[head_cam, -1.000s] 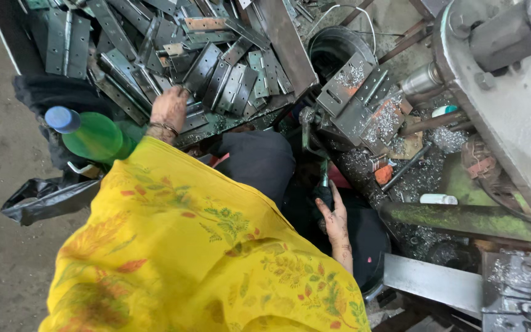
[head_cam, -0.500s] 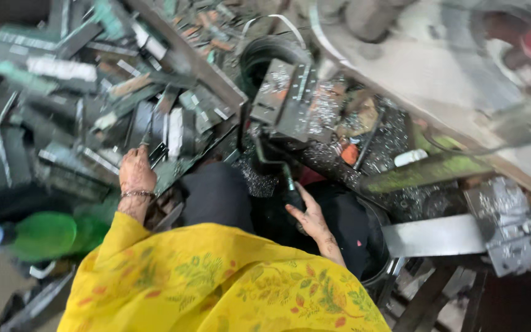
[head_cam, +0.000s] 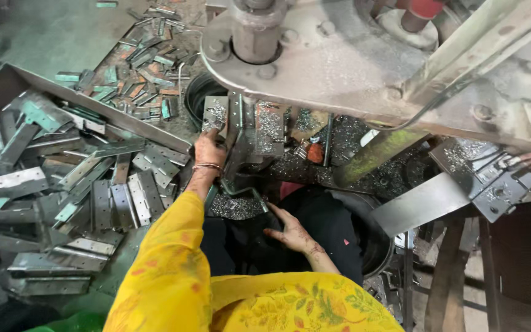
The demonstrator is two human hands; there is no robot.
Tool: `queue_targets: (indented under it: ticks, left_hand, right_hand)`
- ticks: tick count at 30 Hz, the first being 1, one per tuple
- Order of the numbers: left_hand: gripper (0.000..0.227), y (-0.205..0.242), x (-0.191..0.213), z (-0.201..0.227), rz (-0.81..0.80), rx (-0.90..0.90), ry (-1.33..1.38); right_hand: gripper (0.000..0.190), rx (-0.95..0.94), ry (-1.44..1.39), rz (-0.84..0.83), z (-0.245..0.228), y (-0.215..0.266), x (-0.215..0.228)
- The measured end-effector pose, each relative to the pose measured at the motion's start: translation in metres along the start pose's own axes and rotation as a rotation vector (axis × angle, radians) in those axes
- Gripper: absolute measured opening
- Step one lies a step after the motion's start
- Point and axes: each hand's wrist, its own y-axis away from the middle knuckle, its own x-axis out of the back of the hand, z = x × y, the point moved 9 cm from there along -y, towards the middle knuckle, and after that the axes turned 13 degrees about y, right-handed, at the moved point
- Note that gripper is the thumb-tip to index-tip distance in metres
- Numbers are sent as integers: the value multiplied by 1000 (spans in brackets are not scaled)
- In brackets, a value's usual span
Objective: The person repeatedly picks up metal hinge pieces from a pile, places them into a press machine, and operates the lever to process them. The person then removes the processed pieces and places them into a bucket.
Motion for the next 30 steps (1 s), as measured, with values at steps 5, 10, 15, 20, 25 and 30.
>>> queue_targets:
  ticks: [5, 10, 15, 20, 25, 30]
  left_hand:
    - [49, 17, -23, 14, -263, 0, -308]
    - [72, 43, -29, 46, -635, 77, -582]
    - [75, 63, -35, 53, -750, -35, -686]
    - [51, 43, -57, 30, -740, -70, -650]
    - [29, 30, -63, 24, -656, -99, -580]
    - [25, 32, -63, 30, -685, -105, -643]
  right_hand:
    - [85, -7, -16, -39, -3, -3, 3]
    - [87, 7, 33, -57, -7, -9, 4]
    - [86, -63, 202, -50, -20, -8, 3]
    - [83, -178, 483, -69, -52, -15, 8]
    - [75, -276, 649, -162, -57, -30, 17]
    - [82, -243, 721, -13, -25, -26, -20]
